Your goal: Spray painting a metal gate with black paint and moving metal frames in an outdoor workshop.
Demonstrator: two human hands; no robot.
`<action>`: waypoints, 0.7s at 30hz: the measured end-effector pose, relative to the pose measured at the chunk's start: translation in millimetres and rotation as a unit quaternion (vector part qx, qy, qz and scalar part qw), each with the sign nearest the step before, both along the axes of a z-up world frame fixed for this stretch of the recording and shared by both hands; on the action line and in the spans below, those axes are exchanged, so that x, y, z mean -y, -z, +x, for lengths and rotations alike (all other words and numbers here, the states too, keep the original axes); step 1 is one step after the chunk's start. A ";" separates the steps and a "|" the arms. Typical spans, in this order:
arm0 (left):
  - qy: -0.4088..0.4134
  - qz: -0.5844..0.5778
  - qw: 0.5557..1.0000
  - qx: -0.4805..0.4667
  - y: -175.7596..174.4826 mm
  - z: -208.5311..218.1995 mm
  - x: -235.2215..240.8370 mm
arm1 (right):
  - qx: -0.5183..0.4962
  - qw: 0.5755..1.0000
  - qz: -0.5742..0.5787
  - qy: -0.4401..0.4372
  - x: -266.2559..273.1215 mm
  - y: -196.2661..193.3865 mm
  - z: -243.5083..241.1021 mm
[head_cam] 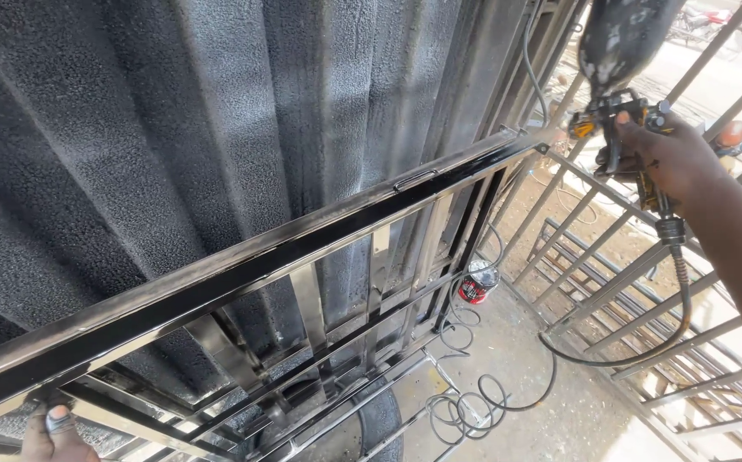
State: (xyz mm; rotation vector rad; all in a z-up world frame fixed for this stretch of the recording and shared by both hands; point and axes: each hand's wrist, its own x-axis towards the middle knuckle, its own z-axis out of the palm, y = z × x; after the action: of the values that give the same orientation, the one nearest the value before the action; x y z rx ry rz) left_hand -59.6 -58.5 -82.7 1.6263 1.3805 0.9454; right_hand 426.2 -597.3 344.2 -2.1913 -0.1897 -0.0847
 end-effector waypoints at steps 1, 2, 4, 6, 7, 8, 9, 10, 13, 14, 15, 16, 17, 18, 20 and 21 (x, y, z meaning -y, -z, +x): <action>0.009 0.029 0.999 0.033 10.9 -1.5 -5.5 | -0.036 0.999 -0.010 0.004 -8.5 -10.5 -17.2; 0.008 0.029 0.999 0.033 -2.5 1.3 4.1 | -0.037 0.999 -0.010 0.003 -12.4 -16.0 -24.2; -0.014 0.024 1.000 -0.002 -29.2 6.2 23.7 | -0.058 0.998 -0.039 0.001 -20.5 -27.1 -38.5; -0.020 0.096 0.995 -0.014 -12.3 5.1 23.0 | -0.046 0.998 -0.049 -0.005 -15.4 -20.3 -21.4; -0.024 0.169 0.985 -0.025 -3.7 3.7 22.6 | -0.033 0.998 -0.060 -0.011 -12.9 -16.4 -13.5; -0.026 0.169 0.985 -0.027 -13.4 4.2 25.1 | -0.034 0.998 -0.060 -0.014 -11.3 -11.6 -2.8; -0.004 0.120 0.993 -0.020 -23.1 4.6 27.5 | -0.014 0.998 -0.069 0.001 -10.0 -6.6 7.6; 0.017 0.071 0.997 -0.013 -32.5 3.7 30.0 | 0.005 0.997 -0.078 0.014 -9.7 -1.2 17.9; 0.017 0.033 0.999 -0.029 -57.6 4.2 44.6 | 0.057 0.994 -0.094 -0.006 -2.2 14.3 48.2; 0.014 0.034 0.999 -0.029 -54.1 3.5 41.3 | 0.057 0.994 -0.093 -0.009 -8.0 12.1 40.2; 0.018 0.034 0.999 -0.026 -50.6 2.8 38.0 | 0.028 0.994 -0.108 0.007 -13.7 9.8 32.3; 0.023 0.035 0.999 -0.023 -47.3 2.8 34.3 | 0.000 0.992 -0.124 0.025 -18.6 7.3 23.9; 0.021 0.036 0.999 -0.023 -51.9 3.8 37.3 | 0.000 0.992 -0.123 0.023 -33.2 -2.4 -3.1; 0.025 0.020 0.999 -0.015 -56.9 4.8 39.7 | -0.035 0.992 -0.118 0.024 -46.7 -11.7 -30.9; 0.028 0.003 1.000 -0.009 -71.0 7.6 45.6 | -0.072 0.991 -0.113 0.024 -60.5 -14.1 -55.1; 0.030 -0.033 0.999 -0.003 -80.0 9.2 49.0 | -0.074 0.994 -0.077 -0.009 -60.8 -6.9 -51.9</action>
State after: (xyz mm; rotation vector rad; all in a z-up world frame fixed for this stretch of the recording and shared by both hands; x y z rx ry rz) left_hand -50.3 -107.4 -2.6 1.6133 1.3444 0.8523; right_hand 374.3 -536.5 351.2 -2.3373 -0.1361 0.1064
